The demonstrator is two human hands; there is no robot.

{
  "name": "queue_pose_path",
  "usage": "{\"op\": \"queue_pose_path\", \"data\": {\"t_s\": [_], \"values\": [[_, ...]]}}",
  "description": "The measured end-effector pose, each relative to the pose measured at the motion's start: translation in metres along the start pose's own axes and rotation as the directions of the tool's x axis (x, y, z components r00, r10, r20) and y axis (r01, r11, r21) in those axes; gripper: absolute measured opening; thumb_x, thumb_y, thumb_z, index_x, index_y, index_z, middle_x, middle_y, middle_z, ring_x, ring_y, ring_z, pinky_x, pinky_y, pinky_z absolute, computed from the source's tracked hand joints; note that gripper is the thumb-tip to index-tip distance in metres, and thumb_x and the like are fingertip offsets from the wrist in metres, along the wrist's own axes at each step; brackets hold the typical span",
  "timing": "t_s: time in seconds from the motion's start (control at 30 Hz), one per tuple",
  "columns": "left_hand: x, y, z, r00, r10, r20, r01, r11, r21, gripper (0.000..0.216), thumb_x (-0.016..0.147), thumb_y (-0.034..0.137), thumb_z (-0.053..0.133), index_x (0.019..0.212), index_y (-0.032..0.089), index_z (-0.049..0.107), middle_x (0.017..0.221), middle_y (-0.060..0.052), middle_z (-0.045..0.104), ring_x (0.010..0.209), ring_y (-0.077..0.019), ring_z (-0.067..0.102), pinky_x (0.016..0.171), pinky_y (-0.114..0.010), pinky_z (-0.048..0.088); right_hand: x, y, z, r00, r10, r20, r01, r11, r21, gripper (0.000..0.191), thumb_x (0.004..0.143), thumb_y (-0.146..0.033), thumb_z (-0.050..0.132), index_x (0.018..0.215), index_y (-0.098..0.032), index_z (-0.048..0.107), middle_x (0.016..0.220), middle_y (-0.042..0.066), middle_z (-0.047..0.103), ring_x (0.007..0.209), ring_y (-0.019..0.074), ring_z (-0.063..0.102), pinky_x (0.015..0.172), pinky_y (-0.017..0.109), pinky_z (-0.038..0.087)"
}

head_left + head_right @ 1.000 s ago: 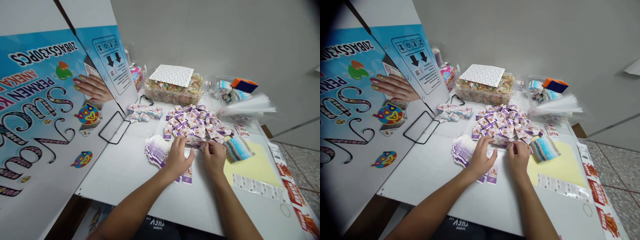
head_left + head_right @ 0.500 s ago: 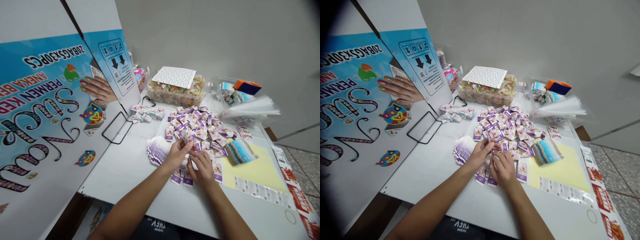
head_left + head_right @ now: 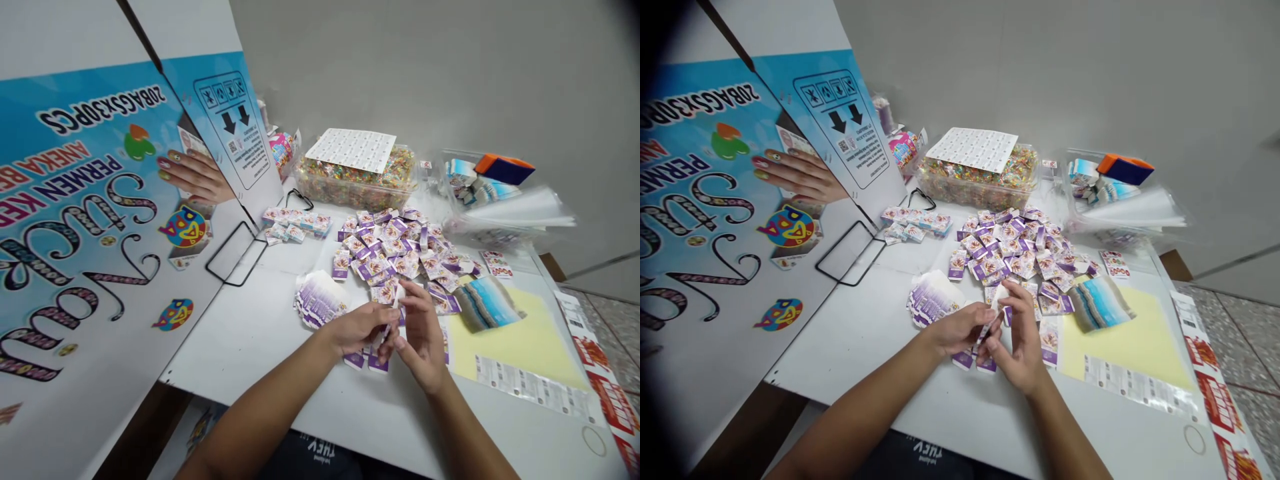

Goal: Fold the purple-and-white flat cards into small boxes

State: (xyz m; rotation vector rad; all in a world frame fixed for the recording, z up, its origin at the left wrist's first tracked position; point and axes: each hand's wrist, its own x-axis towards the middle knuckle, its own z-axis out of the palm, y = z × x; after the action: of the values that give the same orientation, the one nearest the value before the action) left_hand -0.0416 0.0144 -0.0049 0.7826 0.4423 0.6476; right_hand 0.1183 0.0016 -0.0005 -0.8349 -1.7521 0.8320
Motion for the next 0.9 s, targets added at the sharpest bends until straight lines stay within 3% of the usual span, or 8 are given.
{"op": "queue_pose_path", "data": {"t_s": [0.17,0.4,0.5,0.6,0.7,0.77,0.83,0.9], "values": [[0.0,0.0,0.001,0.996,0.088,-0.03,-0.089,0.996,-0.03,0.041,0.084,0.047,0.062,0.061,0.018,0.045,0.054,0.005,0.044,0.046,-0.008,0.044,0.049,-0.022,0.034,0.004,0.002,0.002,0.998,0.042,0.038,-0.047,0.988,0.145,0.034,0.09,-0.039,0.064,0.121,-0.029,0.054,0.148,0.012,0.039,0.145,0.0336,0.034,0.116,0.054,0.031],[0.0,0.001,0.008,0.997,0.054,0.05,-0.054,0.999,-0.01,0.041,0.079,0.043,0.073,0.065,0.019,0.042,0.053,0.01,0.031,0.045,-0.0055,0.027,0.046,-0.023,0.02,0.013,0.011,-0.02,0.971,0.117,0.211,-0.192,0.904,0.383,0.024,0.085,-0.038,0.073,0.097,-0.029,0.054,0.121,0.008,0.056,0.116,0.0272,0.056,0.095,0.042,0.048],[-0.002,0.004,0.006,0.995,0.027,0.091,-0.034,0.996,0.079,0.039,0.078,0.044,0.076,0.069,0.018,0.049,0.053,0.009,0.04,0.045,-0.0058,0.032,0.047,-0.023,0.025,0.016,0.015,-0.031,0.951,0.079,0.299,-0.198,0.898,0.393,0.023,0.083,-0.043,0.075,0.091,-0.027,0.062,0.122,0.008,0.057,0.115,0.0279,0.056,0.096,0.042,0.047],[-0.004,0.007,0.002,0.989,0.019,0.144,-0.037,0.992,0.124,0.043,0.082,0.052,0.07,0.067,0.017,0.051,0.053,0.006,0.045,0.044,-0.0074,0.039,0.049,-0.025,0.031,0.018,0.013,-0.035,0.949,0.058,0.309,-0.184,0.899,0.397,0.026,0.081,-0.045,0.077,0.097,-0.028,0.067,0.129,0.008,0.055,0.124,0.0298,0.051,0.103,0.044,0.043],[-0.004,0.009,0.001,0.992,0.013,0.124,-0.035,0.984,0.176,0.045,0.082,0.054,0.07,0.065,0.017,0.052,0.052,0.006,0.046,0.044,-0.0075,0.041,0.048,-0.025,0.032,0.018,0.009,-0.034,0.943,0.102,0.317,-0.224,0.899,0.377,0.025,0.08,-0.042,0.079,0.096,-0.027,0.068,0.11,0.006,0.058,0.106,0.025,0.058,0.093,0.039,0.048],[-0.004,0.009,0.003,0.995,-0.005,0.1,-0.013,0.983,0.185,0.047,0.077,0.054,0.075,0.064,0.017,0.05,0.05,0.008,0.04,0.043,-0.0051,0.032,0.047,-0.024,0.025,0.018,0.007,-0.033,0.933,0.121,0.338,-0.245,0.903,0.354,0.023,0.079,-0.044,0.08,0.088,-0.025,0.069,0.1,0.005,0.057,0.094,0.0224,0.059,0.087,0.037,0.05],[-0.004,0.01,0.004,0.997,-0.007,0.078,-0.007,0.986,0.168,0.052,0.075,0.056,0.075,0.059,0.017,0.045,0.048,0.01,0.034,0.044,-0.0039,0.025,0.047,-0.024,0.02,0.018,0.006,-0.032,0.929,0.115,0.351,-0.233,0.92,0.315,0.024,0.077,-0.044,0.082,0.086,-0.025,0.073,0.109,0.007,0.059,0.104,0.0254,0.059,0.095,0.041,0.048],[-0.005,0.011,0.005,0.999,0.015,0.037,-0.021,0.985,0.172,0.054,0.076,0.059,0.073,0.055,0.017,0.046,0.046,0.007,0.037,0.043,-0.0044,0.028,0.047,-0.024,0.021,0.017,0.007,-0.03,0.921,0.118,0.37,-0.232,0.931,0.281,0.024,0.076,-0.043,0.083,0.091,-0.026,0.076,0.125,0.008,0.058,0.12,0.03,0.054,0.106,0.045,0.042]]}}
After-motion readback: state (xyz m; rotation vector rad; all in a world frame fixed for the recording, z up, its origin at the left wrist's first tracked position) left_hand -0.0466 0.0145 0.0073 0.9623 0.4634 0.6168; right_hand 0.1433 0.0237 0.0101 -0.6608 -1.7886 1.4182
